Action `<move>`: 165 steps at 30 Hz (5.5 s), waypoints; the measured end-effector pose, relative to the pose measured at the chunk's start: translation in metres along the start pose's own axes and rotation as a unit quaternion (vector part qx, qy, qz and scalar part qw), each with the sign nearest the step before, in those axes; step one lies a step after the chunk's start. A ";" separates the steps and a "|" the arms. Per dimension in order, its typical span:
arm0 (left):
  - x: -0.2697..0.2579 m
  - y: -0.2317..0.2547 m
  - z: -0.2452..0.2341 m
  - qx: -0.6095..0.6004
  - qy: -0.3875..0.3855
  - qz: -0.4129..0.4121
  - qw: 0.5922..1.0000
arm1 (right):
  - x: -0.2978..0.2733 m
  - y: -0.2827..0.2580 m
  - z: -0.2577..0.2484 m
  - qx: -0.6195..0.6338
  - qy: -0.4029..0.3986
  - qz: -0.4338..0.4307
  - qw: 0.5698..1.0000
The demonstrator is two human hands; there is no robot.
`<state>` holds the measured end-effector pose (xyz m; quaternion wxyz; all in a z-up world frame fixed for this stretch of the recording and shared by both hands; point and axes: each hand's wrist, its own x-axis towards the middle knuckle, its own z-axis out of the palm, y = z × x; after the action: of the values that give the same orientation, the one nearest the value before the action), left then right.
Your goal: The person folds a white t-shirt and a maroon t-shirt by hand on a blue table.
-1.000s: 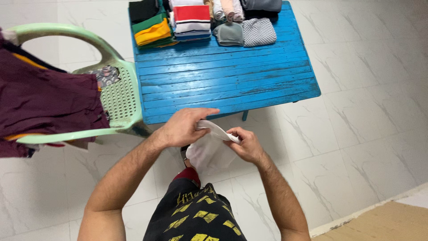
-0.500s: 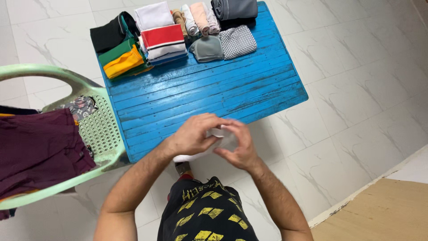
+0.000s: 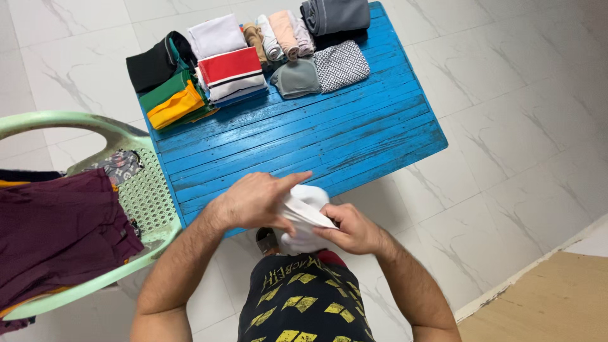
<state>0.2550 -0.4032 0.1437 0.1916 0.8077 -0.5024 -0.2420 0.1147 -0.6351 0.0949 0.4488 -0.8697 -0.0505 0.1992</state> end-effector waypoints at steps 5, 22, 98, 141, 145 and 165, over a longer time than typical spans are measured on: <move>-0.002 -0.011 -0.002 0.074 -0.029 -0.144 0.986 | 0.022 0.036 -0.028 -0.147 -0.026 0.041 0.988; 0.030 -0.052 0.161 -0.127 0.617 -0.137 0.764 | 0.031 0.295 -0.142 0.112 0.229 -0.176 0.951; 0.002 -0.064 0.175 -0.398 0.229 -0.284 0.842 | 0.044 0.286 -0.186 -0.128 -0.206 0.093 0.966; 0.066 -0.196 0.289 -0.061 0.509 -0.607 0.607 | 0.172 0.341 -0.070 -0.148 0.563 0.232 0.779; 0.062 -0.218 0.272 -0.134 0.440 -0.663 0.591 | 0.180 0.358 -0.098 -0.149 0.437 0.396 0.794; 0.069 -0.222 0.311 -0.149 0.641 -0.542 0.523 | 0.164 0.283 -0.056 -0.211 0.114 -0.252 0.938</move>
<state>0.2590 -0.3923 -0.2444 0.4111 0.8211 0.3340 0.2126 0.2612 -0.8012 -0.1521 0.2929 -0.9201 -0.2573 -0.0360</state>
